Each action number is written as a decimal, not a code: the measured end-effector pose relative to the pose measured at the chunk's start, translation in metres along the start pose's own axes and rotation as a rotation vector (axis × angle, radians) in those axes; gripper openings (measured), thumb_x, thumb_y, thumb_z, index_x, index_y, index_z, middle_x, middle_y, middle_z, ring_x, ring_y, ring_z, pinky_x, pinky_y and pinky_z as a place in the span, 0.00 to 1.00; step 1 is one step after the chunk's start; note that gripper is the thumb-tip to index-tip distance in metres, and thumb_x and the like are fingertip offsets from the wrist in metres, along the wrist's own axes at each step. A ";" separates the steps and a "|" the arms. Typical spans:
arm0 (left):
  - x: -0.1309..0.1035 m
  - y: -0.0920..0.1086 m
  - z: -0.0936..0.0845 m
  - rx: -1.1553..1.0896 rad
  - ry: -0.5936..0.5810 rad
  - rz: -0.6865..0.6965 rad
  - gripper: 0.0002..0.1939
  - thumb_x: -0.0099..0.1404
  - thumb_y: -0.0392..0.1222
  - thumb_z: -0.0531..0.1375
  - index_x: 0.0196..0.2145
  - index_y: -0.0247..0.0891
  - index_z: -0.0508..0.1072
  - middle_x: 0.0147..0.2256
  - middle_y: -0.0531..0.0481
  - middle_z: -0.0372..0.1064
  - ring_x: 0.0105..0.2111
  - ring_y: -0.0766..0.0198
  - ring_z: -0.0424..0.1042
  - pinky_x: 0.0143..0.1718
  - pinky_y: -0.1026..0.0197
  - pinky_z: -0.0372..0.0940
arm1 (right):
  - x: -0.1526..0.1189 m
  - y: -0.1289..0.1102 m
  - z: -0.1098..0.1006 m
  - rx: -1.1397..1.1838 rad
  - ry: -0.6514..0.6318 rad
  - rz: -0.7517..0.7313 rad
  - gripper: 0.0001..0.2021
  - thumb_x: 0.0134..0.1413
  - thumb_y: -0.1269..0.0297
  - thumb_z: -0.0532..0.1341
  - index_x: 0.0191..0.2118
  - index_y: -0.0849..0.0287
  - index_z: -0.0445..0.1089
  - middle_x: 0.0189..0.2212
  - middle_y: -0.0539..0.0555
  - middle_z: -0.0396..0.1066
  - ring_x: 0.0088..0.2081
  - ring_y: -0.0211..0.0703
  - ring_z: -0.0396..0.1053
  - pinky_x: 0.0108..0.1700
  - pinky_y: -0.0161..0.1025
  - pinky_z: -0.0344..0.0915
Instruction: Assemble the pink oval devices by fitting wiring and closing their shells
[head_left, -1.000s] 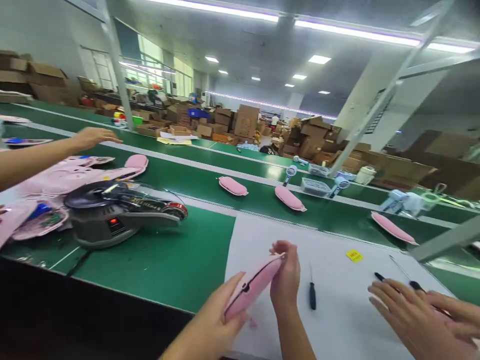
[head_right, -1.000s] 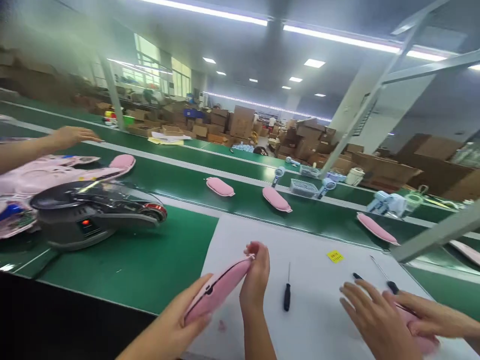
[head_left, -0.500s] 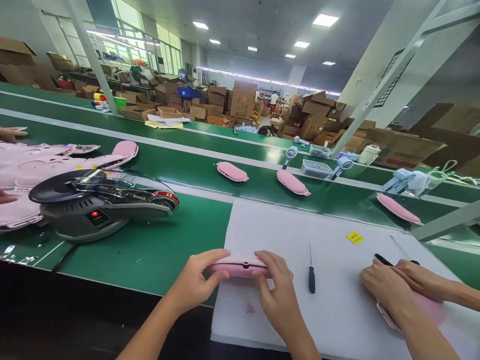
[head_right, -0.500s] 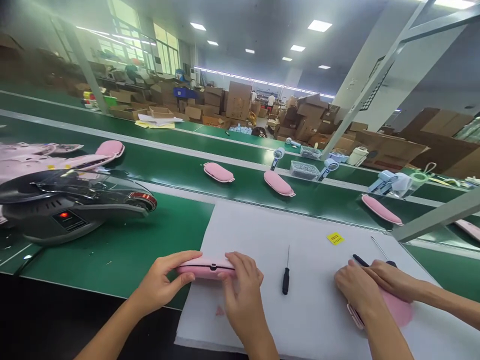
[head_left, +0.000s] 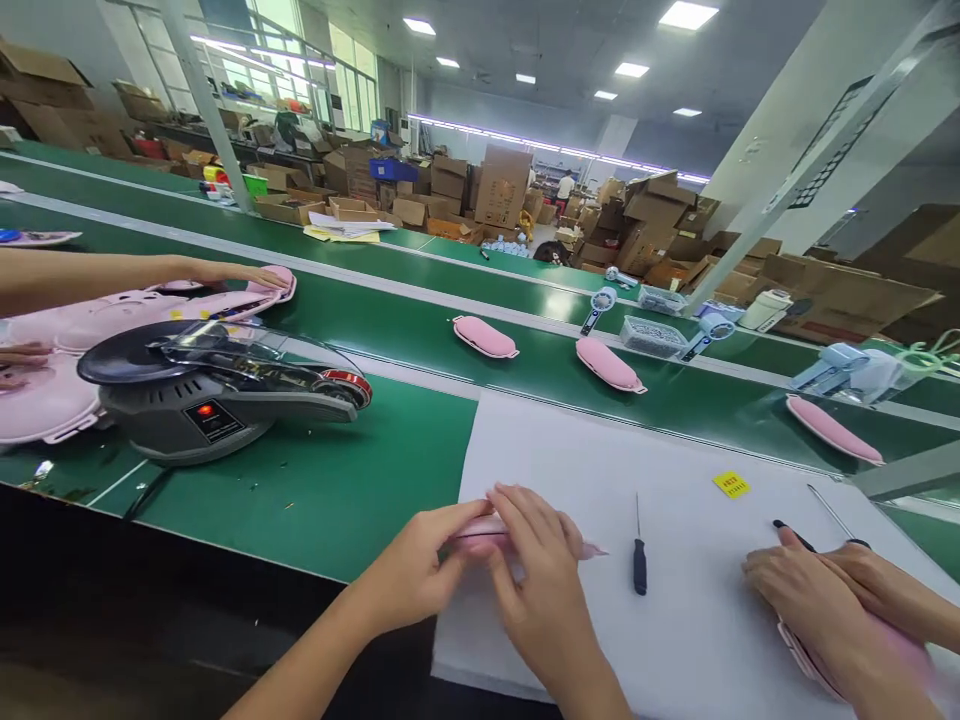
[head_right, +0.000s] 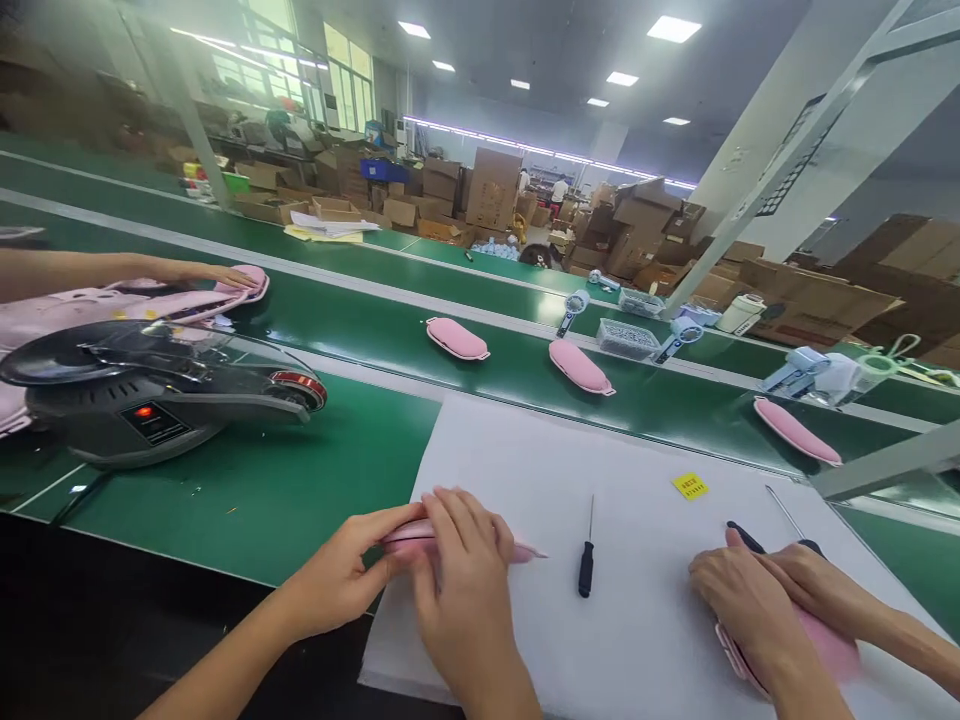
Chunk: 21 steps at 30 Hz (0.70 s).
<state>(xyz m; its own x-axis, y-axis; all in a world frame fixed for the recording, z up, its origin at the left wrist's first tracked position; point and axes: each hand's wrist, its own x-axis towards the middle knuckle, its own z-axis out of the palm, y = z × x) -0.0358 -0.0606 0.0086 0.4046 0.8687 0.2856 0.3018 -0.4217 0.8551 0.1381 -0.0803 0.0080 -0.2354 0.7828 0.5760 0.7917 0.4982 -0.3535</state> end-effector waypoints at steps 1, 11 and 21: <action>-0.003 -0.004 0.001 -0.084 -0.015 -0.034 0.20 0.64 0.42 0.56 0.54 0.39 0.69 0.50 0.44 0.72 0.48 0.58 0.73 0.49 0.57 0.69 | 0.002 -0.002 -0.001 0.009 -0.040 -0.027 0.15 0.62 0.68 0.52 0.53 0.55 0.63 0.50 0.53 0.70 0.52 0.48 0.64 0.50 0.47 0.53; -0.018 -0.024 0.026 -0.136 0.245 0.063 0.16 0.67 0.43 0.53 0.49 0.37 0.73 0.45 0.44 0.75 0.43 0.59 0.75 0.46 0.58 0.69 | 0.004 -0.017 0.005 0.043 0.050 0.013 0.10 0.56 0.74 0.52 0.40 0.57 0.67 0.36 0.51 0.74 0.38 0.45 0.68 0.42 0.44 0.54; -0.018 -0.009 0.011 0.020 0.320 0.227 0.13 0.68 0.41 0.52 0.43 0.36 0.74 0.34 0.46 0.77 0.32 0.62 0.76 0.33 0.65 0.69 | 0.014 -0.023 -0.003 0.147 -0.087 0.108 0.08 0.54 0.72 0.56 0.37 0.54 0.70 0.31 0.47 0.74 0.34 0.42 0.68 0.38 0.42 0.57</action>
<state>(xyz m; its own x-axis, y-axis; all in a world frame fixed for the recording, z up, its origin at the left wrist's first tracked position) -0.0365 -0.0752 -0.0092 0.1745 0.7884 0.5900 0.2531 -0.6149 0.7469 0.1180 -0.0823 0.0260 -0.2063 0.8608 0.4653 0.7258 0.4536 -0.5172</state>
